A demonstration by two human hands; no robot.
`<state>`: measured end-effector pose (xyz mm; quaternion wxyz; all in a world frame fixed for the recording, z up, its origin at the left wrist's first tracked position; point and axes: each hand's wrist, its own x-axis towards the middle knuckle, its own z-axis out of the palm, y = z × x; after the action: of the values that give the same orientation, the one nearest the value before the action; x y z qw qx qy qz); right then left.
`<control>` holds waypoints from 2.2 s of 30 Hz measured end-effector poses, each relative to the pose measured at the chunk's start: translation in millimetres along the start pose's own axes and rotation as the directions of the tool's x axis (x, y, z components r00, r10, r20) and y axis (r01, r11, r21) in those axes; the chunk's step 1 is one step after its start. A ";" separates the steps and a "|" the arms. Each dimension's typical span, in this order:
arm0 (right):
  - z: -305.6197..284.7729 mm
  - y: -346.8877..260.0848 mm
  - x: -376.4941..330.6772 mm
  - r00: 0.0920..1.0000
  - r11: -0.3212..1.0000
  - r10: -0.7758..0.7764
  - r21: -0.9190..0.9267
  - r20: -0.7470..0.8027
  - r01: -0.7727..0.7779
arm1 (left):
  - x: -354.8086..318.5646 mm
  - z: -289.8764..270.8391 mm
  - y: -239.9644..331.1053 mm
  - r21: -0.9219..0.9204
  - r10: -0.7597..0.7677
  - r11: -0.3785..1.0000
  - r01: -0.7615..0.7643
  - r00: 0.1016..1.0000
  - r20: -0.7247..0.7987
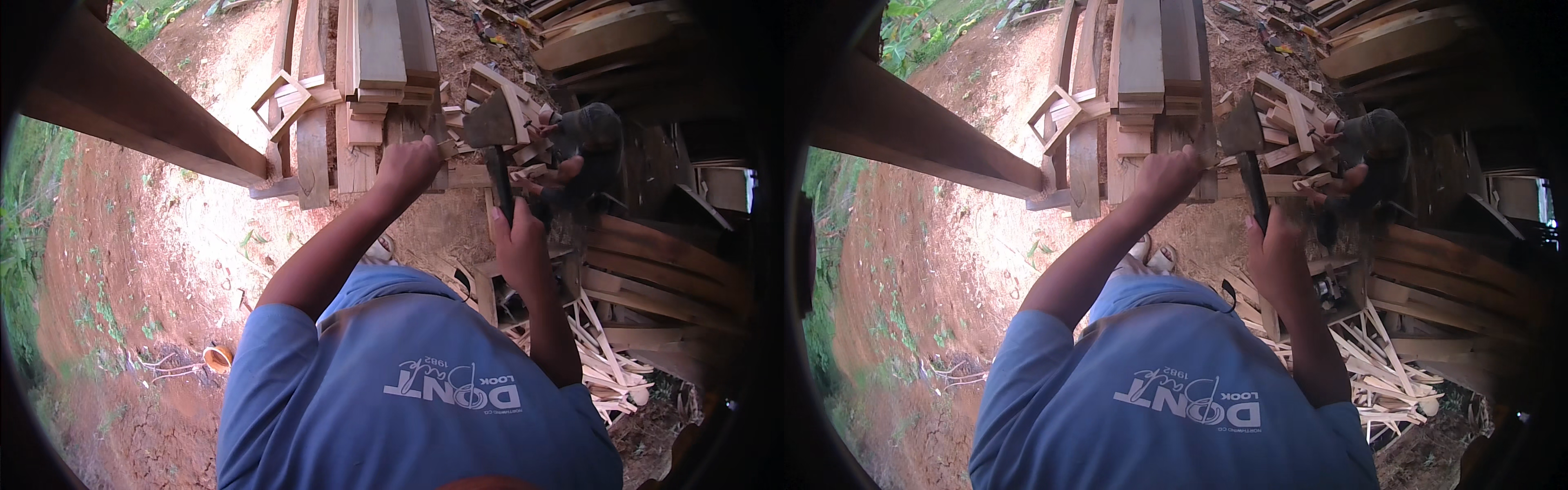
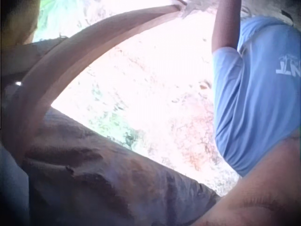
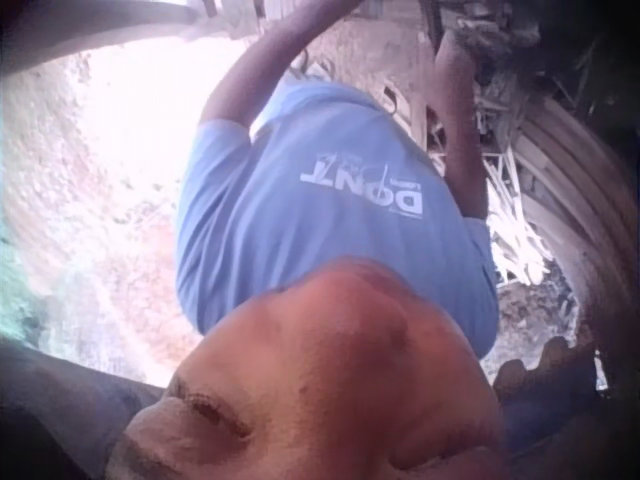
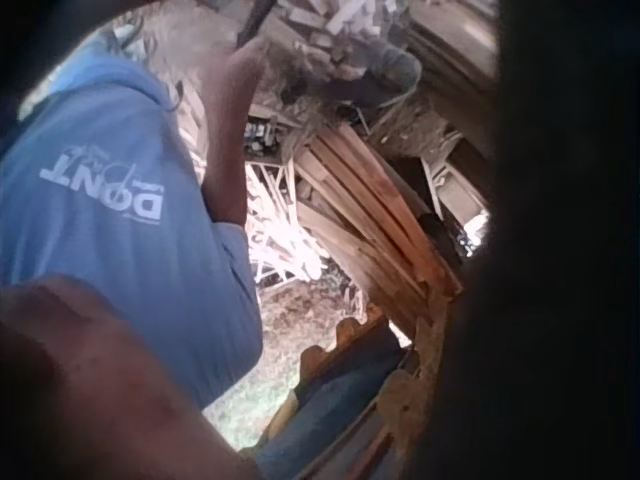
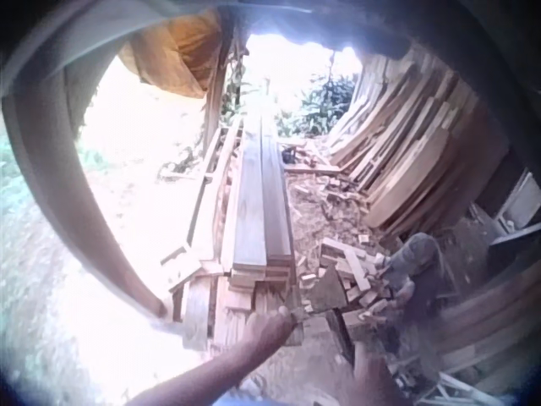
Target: The person uses a small axe to split thin wooden planks into smaller pieces on a wooden workbench. They repeatedly pick up planks, position them, and strike them to create smaller wood segments, which accumulate on the bench and floor.
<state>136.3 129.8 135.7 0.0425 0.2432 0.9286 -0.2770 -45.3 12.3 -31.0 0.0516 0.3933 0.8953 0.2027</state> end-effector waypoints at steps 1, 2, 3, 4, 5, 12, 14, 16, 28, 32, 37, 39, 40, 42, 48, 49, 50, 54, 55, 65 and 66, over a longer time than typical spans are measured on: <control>-12.2 -13.3 -1.1 0.999 0.999 -0.029 0.041 -0.034 0.030 | -4.0 1.6 -1.9 0.008 -0.014 1.000 0.014 1.000 -0.004; -23.4 -23.4 -3.3 0.996 0.996 -0.041 0.081 -0.078 0.048 | -3.1 -1.2 -0.7 0.013 -0.013 1.000 0.013 1.000 -0.003; -33.2 -33.0 -3.8 0.998 0.996 -0.030 0.081 -0.063 0.035 | -0.8 -5.0 -0.4 0.019 -0.012 1.000 0.013 1.000 -0.007; -41.3 -41.7 -3.8 0.999 0.996 -0.020 0.080 -0.047 0.024 | -1.7 -8.4 0.8 -0.010 -0.018 1.000 0.018 1.000 0.016; -46.0 -46.7 -1.2 0.999 0.997 -0.020 0.078 -0.032 0.022 | -1.9 -13.7 1.2 -0.037 -0.027 0.999 0.028 0.999 0.031; -0.8 2.1 17.7 0.984 0.989 0.046 -0.147 0.172 -0.021 | 0.2 -5.3 3.0 -0.152 -0.034 0.988 0.038 0.999 0.029; -15.7 -16.1 4.7 0.987 0.997 0.049 -0.070 0.151 -0.038 | 3.4 -3.6 1.7 -0.148 -0.055 0.987 0.056 0.998 0.011; -30.4 -38.2 1.5 0.994 1.000 -0.008 -0.019 0.108 0.010 | -1.6 -1.3 1.2 -0.137 -0.089 0.986 0.091 0.996 0.019; 0.7 -1.6 20.8 0.997 0.999 -0.008 -0.047 0.075 0.012 | 5.3 0.0 0.3 -0.142 -0.064 0.988 0.060 0.998 -0.023; -32.1 -49.7 9.6 0.999 0.997 0.042 0.069 0.032 -0.044 | 3.3 -4.8 -1.4 -0.089 -0.075 0.993 0.075 0.997 0.002; -7.0 -1.8 15.8 0.993 0.987 0.001 -0.162 0.118 0.018 | 3.7 0.2 4.4 -0.080 -0.060 0.995 0.059 0.998 -0.006; -3.8 5.9 19.1 0.985 0.972 0.058 -0.235 0.165 -0.018 | 2.9 3.0 8.0 -0.084 -0.023 0.996 0.022 1.000 -0.004; -9.1 3.9 13.1 0.985 0.969 0.084 -0.245 0.151 -0.045 | -1.3 4.4 9.5 -0.064 -0.024 0.998 0.019 0.997 -0.075; -20.2 -7.9 7.6 0.985 0.979 0.107 -0.188 0.134 -0.081 | 1.7 3.3 4.2 -0.041 -0.052 0.998 0.048 0.996 -0.078; -48.8 -41.0 4.6 0.998 0.996 0.053 0.065 0.018 -0.054 | 3.8 -2.9 -0.8 -0.076 -0.061 0.995 0.063 0.998 0.020; -47.9 -34.1 4.4 0.999 0.995 0.041 0.094 0.014 -0.043 | 2.9 -3.5 -3.0 -0.089 -0.041 0.995 0.043 0.999 0.025; -45.9 -28.1 3.1 1.000 0.992 0.031 0.125 0.005 -0.031 | 3.2 -5.0 -4.6 -0.098 -0.017 0.995 0.019 0.999 0.029; -18.2 -0.8 -6.0 0.975 0.889 0.185 0.402 0.122 -0.219 | 0.7 -36.6 0.6 -0.265 0.050 0.964 0.007 0.977 0.208; -6.4 9.2 -9.9 0.965 0.854 0.211 0.452 0.154 -0.258 | 1.4 -22.8 -7.0 -0.353 0.087 0.935 0.008 0.964 0.252; 103.1 110.6 -45.1 0.928 0.605 0.334 0.717 0.166 -0.347 | -5.5 12.3 50.8 -0.256 -0.172 0.938 0.235 0.954 0.246; 110.8 116.6 -45.6 0.925 0.609 0.343 0.712 0.162 -0.350 | -3.3 16.9 57.8 -0.232 -0.217 0.931 0.283 0.937 0.272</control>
<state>225.6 136.0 -5.4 -0.0011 0.4130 0.6754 -0.6109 0.7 50.6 -23.3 0.2384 0.2862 0.8897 0.2638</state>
